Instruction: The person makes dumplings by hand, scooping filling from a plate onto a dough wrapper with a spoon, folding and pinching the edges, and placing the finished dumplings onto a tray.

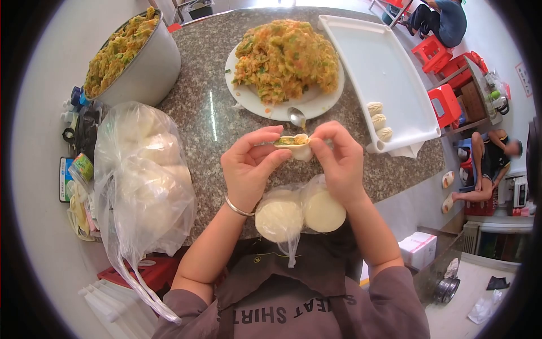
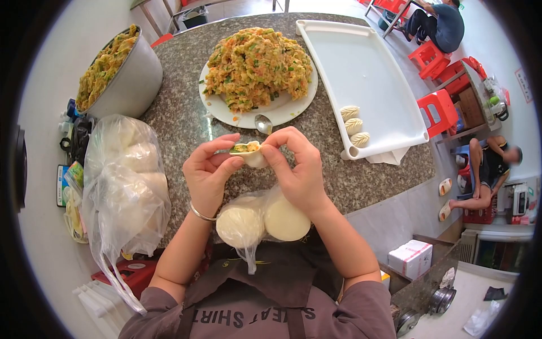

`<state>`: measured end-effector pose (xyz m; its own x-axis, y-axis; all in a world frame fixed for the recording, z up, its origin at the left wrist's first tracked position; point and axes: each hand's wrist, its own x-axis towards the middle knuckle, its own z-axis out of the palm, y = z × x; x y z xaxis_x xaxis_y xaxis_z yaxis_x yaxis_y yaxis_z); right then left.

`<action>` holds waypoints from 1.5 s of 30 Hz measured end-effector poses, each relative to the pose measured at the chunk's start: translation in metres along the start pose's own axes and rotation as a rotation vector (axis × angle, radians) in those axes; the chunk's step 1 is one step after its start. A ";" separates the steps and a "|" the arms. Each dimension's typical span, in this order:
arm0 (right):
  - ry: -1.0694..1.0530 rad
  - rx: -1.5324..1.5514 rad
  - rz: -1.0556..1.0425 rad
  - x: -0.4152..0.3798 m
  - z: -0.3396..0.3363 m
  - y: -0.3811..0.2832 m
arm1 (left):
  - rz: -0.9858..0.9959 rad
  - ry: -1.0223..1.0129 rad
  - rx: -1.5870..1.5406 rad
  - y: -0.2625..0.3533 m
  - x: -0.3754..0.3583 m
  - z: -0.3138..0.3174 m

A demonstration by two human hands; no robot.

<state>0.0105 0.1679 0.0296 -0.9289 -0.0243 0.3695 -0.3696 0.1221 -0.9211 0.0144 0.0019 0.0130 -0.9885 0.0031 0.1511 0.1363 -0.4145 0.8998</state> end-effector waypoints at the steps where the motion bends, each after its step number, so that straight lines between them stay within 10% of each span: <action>1: 0.001 0.001 0.002 0.000 0.000 0.000 | -0.002 0.000 0.001 -0.002 0.000 -0.001; 45: -0.168 -0.434 -0.062 0.010 -0.006 -0.019 | 0.203 -0.189 0.402 0.000 0.000 -0.003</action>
<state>0.0084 0.1715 0.0512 -0.9093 -0.2005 0.3647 -0.4144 0.5185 -0.7480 0.0138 -0.0012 0.0118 -0.9155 0.1389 0.3776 0.3759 -0.0394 0.9258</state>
